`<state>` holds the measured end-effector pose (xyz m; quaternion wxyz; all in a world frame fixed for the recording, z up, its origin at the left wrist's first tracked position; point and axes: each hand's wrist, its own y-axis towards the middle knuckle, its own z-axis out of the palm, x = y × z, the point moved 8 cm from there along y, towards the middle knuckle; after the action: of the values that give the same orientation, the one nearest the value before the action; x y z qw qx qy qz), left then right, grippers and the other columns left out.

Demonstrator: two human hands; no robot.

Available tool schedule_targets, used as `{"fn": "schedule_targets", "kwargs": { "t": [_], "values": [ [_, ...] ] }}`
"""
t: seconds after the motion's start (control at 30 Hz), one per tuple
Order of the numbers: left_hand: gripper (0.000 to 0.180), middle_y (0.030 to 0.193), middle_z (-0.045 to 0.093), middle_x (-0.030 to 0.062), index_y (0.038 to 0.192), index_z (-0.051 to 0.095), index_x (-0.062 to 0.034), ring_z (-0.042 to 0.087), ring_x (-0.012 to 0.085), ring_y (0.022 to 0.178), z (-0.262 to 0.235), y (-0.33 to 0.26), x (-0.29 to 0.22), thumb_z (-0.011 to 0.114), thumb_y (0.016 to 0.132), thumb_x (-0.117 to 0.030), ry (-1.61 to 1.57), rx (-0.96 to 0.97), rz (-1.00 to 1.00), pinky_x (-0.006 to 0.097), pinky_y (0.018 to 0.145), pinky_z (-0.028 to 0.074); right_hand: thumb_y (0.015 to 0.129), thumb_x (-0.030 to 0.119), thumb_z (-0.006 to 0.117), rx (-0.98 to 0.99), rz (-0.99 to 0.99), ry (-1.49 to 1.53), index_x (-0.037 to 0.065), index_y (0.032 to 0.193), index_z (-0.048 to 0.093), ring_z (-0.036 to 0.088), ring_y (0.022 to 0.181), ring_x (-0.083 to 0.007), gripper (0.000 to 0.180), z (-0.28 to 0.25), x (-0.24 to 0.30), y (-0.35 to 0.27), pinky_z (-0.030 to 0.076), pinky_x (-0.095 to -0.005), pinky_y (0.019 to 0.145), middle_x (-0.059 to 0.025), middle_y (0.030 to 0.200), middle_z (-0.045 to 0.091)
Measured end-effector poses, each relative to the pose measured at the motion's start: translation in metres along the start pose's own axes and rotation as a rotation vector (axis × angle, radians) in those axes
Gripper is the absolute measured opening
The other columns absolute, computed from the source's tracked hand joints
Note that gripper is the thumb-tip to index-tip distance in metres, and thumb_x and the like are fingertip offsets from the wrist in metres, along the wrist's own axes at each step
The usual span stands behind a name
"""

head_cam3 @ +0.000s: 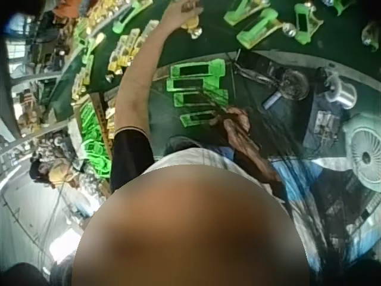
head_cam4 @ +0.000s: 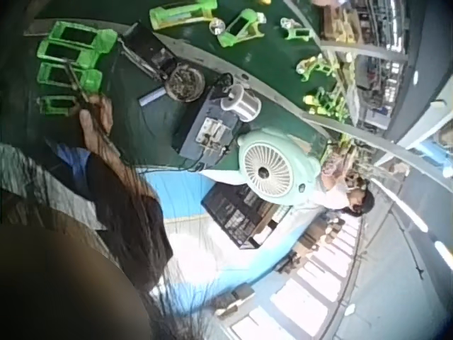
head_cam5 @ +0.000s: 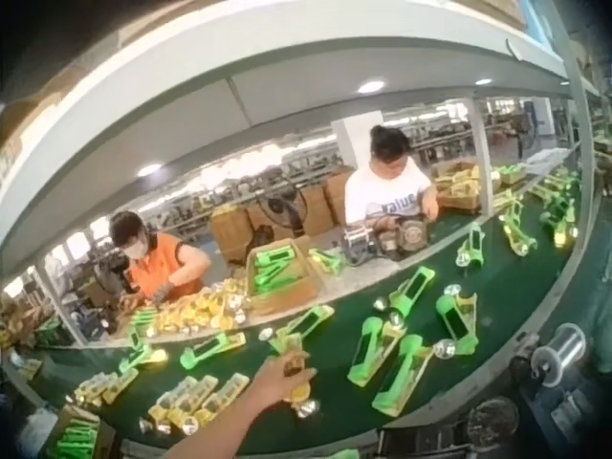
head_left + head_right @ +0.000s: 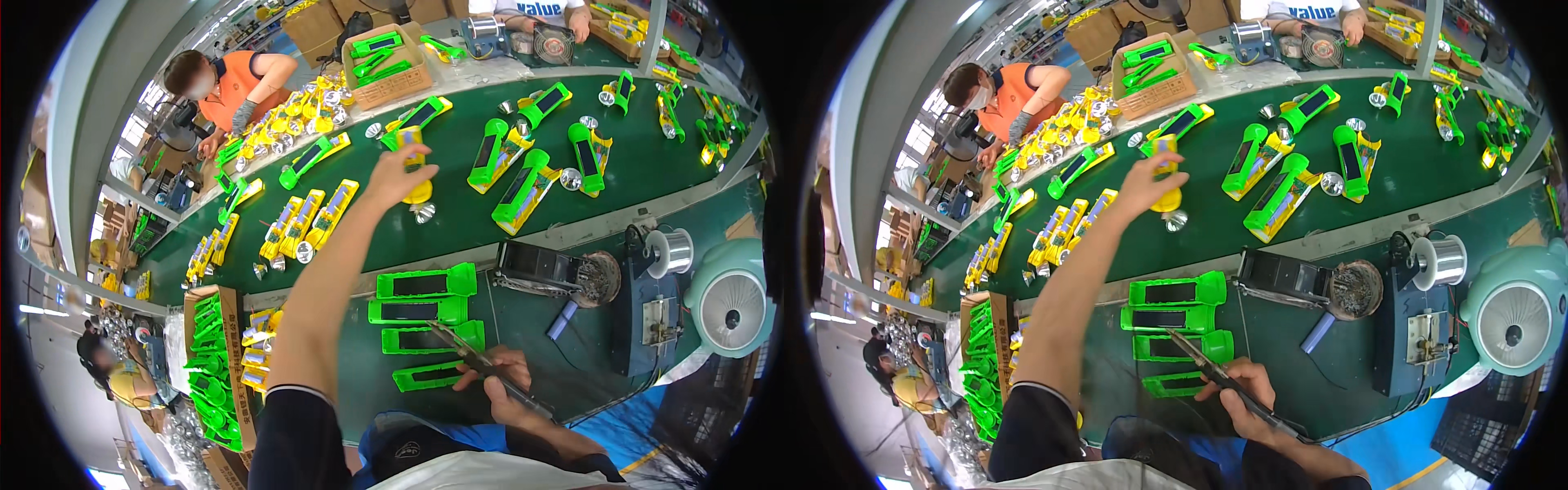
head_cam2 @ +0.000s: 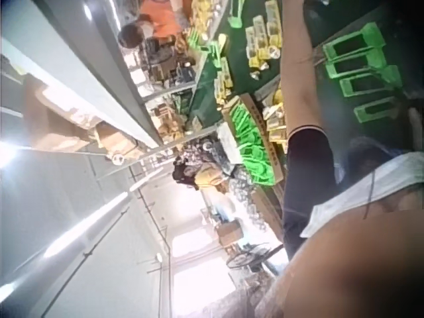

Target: Soldering internal wires to circuit boards and assembling them into flashlight housings on a factory production line.

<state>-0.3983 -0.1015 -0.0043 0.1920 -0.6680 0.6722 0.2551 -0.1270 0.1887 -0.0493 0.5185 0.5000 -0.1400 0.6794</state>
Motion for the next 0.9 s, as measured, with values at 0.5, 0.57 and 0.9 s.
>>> {"fn": "schedule_targets", "kwargs": {
  "t": [0.5,0.57,0.9],
  "values": [
    [0.101,0.124,0.062,0.0172,0.168,0.002,-0.0149,0.067,0.0203,0.111,0.045,-0.448,-0.073,0.074,0.097,-0.013,-0.859,0.116,-0.415,0.034,0.096,0.053,0.106,0.026,0.056,-0.037,0.007,-0.244,0.004,0.118,0.048,0.072,0.091,-0.0232,0.026,0.024,-0.003,0.037,0.053,-0.0400,0.090,-0.0115,0.100,0.068],
    [0.104,0.132,0.055,0.0144,0.168,0.000,-0.0149,0.063,0.0190,0.111,0.075,-0.433,-0.090,0.074,0.096,-0.008,-0.998,0.142,-0.469,0.035,0.101,0.050,0.105,0.016,0.059,-0.042,-0.067,-0.237,0.004,0.119,0.050,0.068,0.092,-0.0186,0.020,0.015,0.011,0.038,0.052,-0.0348,0.087,-0.0088,0.098,0.068],
    [0.041,0.105,0.064,0.0127,0.134,0.064,-0.0039,0.068,0.0230,0.083,0.038,-0.380,-0.119,0.067,0.093,0.002,-0.209,-0.136,-0.075,0.036,0.073,0.055,0.094,0.034,0.074,-0.165,-0.070,-0.349,0.002,0.105,0.052,0.063,0.080,-0.0186,0.040,-0.076,0.094,-0.055,0.054,-0.0315,0.072,-0.0168,0.101,0.063]
  ]
}}
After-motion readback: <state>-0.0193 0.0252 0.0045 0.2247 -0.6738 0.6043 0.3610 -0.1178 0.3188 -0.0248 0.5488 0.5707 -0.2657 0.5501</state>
